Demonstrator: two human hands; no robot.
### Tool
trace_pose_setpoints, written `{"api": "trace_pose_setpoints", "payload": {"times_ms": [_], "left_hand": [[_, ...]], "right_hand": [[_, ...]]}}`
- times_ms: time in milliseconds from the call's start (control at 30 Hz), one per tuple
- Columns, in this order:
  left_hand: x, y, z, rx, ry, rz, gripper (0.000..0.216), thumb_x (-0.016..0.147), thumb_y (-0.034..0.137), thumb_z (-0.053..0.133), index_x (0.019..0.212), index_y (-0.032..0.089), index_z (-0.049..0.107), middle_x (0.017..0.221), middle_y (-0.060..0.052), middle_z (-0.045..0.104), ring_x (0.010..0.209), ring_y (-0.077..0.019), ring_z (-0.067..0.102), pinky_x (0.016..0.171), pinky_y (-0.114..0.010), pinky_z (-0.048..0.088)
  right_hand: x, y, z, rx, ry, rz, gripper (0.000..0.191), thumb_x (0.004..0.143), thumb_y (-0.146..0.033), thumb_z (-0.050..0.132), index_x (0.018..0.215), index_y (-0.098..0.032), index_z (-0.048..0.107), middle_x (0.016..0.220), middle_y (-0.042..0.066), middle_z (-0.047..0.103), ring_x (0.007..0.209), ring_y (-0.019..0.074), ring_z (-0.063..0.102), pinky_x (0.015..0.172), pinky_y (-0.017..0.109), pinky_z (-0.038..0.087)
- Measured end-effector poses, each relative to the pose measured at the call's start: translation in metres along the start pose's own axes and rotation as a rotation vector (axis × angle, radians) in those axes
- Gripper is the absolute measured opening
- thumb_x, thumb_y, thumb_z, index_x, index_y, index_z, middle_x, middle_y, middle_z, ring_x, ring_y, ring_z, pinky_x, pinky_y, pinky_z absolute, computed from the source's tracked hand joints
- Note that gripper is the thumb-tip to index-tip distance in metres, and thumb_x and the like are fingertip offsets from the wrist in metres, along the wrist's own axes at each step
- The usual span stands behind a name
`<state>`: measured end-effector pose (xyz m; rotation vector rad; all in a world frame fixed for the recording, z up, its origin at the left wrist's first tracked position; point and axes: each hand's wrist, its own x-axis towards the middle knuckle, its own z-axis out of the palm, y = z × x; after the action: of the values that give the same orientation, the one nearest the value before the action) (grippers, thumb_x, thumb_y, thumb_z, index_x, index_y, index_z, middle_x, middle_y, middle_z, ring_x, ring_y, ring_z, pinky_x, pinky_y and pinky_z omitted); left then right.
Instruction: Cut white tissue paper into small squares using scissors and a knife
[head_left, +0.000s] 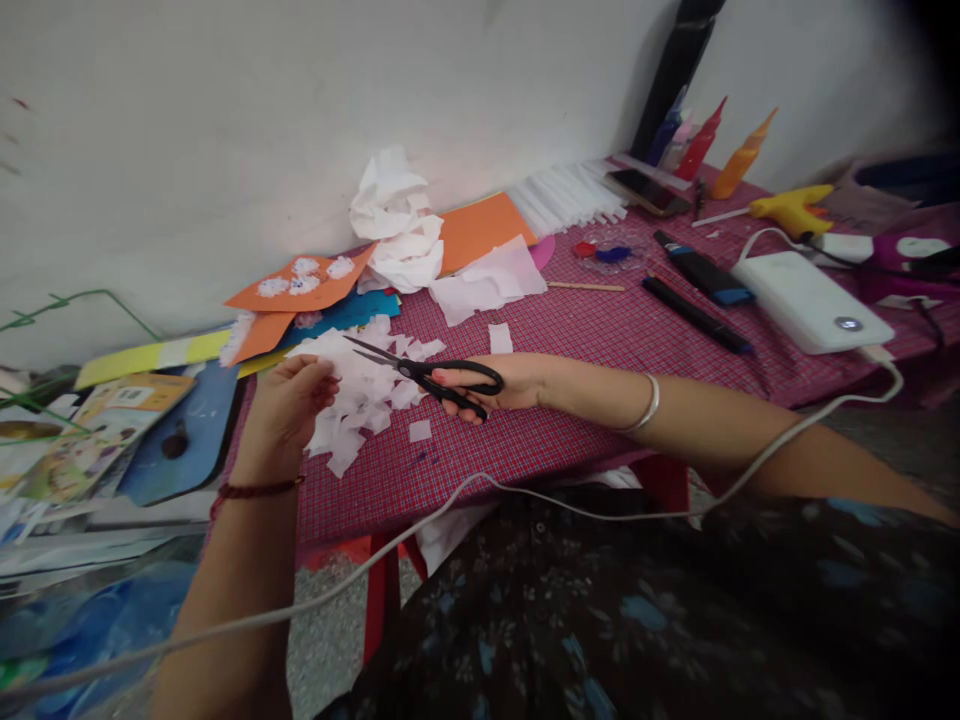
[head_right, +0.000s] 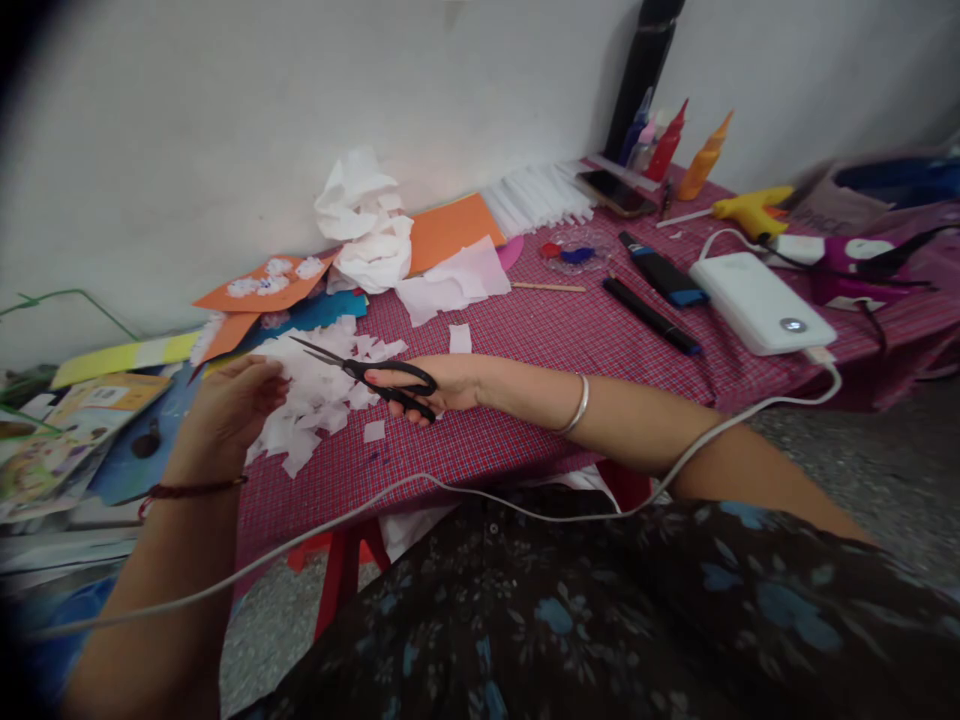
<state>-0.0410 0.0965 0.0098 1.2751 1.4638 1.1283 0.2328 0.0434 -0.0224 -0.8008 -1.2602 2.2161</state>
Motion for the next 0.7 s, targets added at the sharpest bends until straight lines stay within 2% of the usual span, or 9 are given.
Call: {"api": "trace_pose_setpoints", "payload": {"times_ms": [67, 200, 267, 367, 467, 533, 600, 633, 700], "left_hand": [[0.0, -0.003, -0.001, 0.064, 0.044, 0.105, 0.023, 0.062, 0.018, 0.074, 0.085, 0.017, 0.069, 0.074, -0.001, 0.065, 0.06, -0.0102, 0.056, 0.048, -0.016, 0.041], [-0.002, -0.004, 0.006, 0.146, -0.05, 0.336, 0.079, 0.052, 0.005, 0.08, 0.125, 0.031, 0.064, 0.129, -0.003, 0.063, 0.111, -0.0185, 0.06, 0.074, -0.019, 0.049], [-0.005, -0.001, 0.014, 0.111, -0.189, 0.406, 0.089, 0.053, 0.008, 0.082, 0.135, 0.034, 0.057, 0.126, -0.004, 0.065, 0.117, -0.0214, 0.059, 0.084, -0.023, 0.05], [-0.006, 0.004, 0.026, 0.014, -0.299, 0.389, 0.084, 0.058, 0.014, 0.082, 0.136, 0.03, 0.054, 0.093, -0.002, 0.069, 0.093, -0.0186, 0.065, 0.082, -0.026, 0.05], [-0.002, 0.007, 0.029, 0.068, -0.197, 0.375, 0.072, 0.062, 0.015, 0.078, 0.13, 0.027, 0.057, 0.08, 0.002, 0.064, 0.074, -0.0144, 0.06, 0.07, -0.022, 0.047], [0.001, 0.006, 0.026, 0.228, -0.104, 0.441, 0.068, 0.066, 0.012, 0.073, 0.131, 0.026, 0.057, 0.083, 0.001, 0.064, 0.08, -0.0172, 0.061, 0.077, -0.028, 0.049], [0.0, 0.005, 0.021, 0.473, -0.026, 0.568, 0.074, 0.066, 0.007, 0.072, 0.136, 0.026, 0.055, 0.102, -0.005, 0.067, 0.106, -0.0269, 0.061, 0.102, -0.042, 0.042], [-0.002, 0.005, 0.019, 0.609, 0.014, 0.638, 0.082, 0.063, 0.004, 0.073, 0.139, 0.026, 0.053, 0.119, -0.009, 0.065, 0.123, -0.0338, 0.053, 0.112, -0.05, 0.031], [-0.011, 0.005, 0.019, 0.844, 0.07, 0.728, 0.091, 0.065, 0.008, 0.077, 0.149, 0.028, 0.046, 0.155, -0.013, 0.04, 0.146, -0.0455, 0.026, 0.119, -0.061, 0.007]], "right_hand": [[-0.001, 0.001, -0.001, 0.027, -0.025, 0.019, 0.038, 0.089, -0.054, 0.069, 0.093, -0.018, 0.056, 0.07, -0.004, 0.063, 0.052, 0.0072, 0.055, 0.044, 0.019, 0.041], [-0.002, 0.002, -0.002, 0.065, -0.073, 0.014, 0.035, 0.093, -0.05, 0.065, 0.105, -0.018, 0.057, 0.07, -0.004, 0.064, 0.053, 0.0085, 0.055, 0.047, 0.02, 0.043], [-0.003, 0.002, -0.002, 0.08, -0.093, -0.001, 0.037, 0.093, -0.051, 0.065, 0.108, -0.017, 0.057, 0.071, -0.003, 0.064, 0.054, 0.009, 0.056, 0.048, 0.02, 0.043], [-0.006, 0.001, -0.003, 0.121, -0.118, -0.005, 0.041, 0.091, -0.053, 0.068, 0.109, -0.017, 0.057, 0.072, -0.002, 0.064, 0.057, 0.0091, 0.056, 0.05, 0.02, 0.044], [-0.014, -0.002, -0.007, 0.144, -0.104, -0.002, 0.041, 0.09, -0.054, 0.068, 0.108, -0.018, 0.059, 0.071, -0.003, 0.063, 0.056, 0.0093, 0.055, 0.05, 0.02, 0.043], [-0.023, -0.004, -0.01, 0.154, -0.079, -0.006, 0.039, 0.093, -0.054, 0.064, 0.108, -0.019, 0.06, 0.07, -0.003, 0.062, 0.055, 0.0095, 0.054, 0.049, 0.02, 0.042], [-0.037, -0.006, -0.014, 0.159, -0.026, -0.027, 0.034, 0.097, -0.051, 0.059, 0.106, -0.019, 0.06, 0.072, -0.002, 0.062, 0.057, 0.0096, 0.054, 0.05, 0.02, 0.041], [-0.045, -0.007, -0.016, 0.152, 0.015, -0.044, 0.031, 0.098, -0.049, 0.057, 0.105, -0.019, 0.06, 0.073, -0.003, 0.061, 0.058, 0.0095, 0.054, 0.052, 0.02, 0.041], [-0.064, -0.008, -0.021, 0.104, 0.108, -0.086, 0.026, 0.1, -0.045, 0.056, 0.101, -0.02, 0.059, 0.075, -0.003, 0.06, 0.061, 0.0095, 0.054, 0.055, 0.021, 0.042]]}}
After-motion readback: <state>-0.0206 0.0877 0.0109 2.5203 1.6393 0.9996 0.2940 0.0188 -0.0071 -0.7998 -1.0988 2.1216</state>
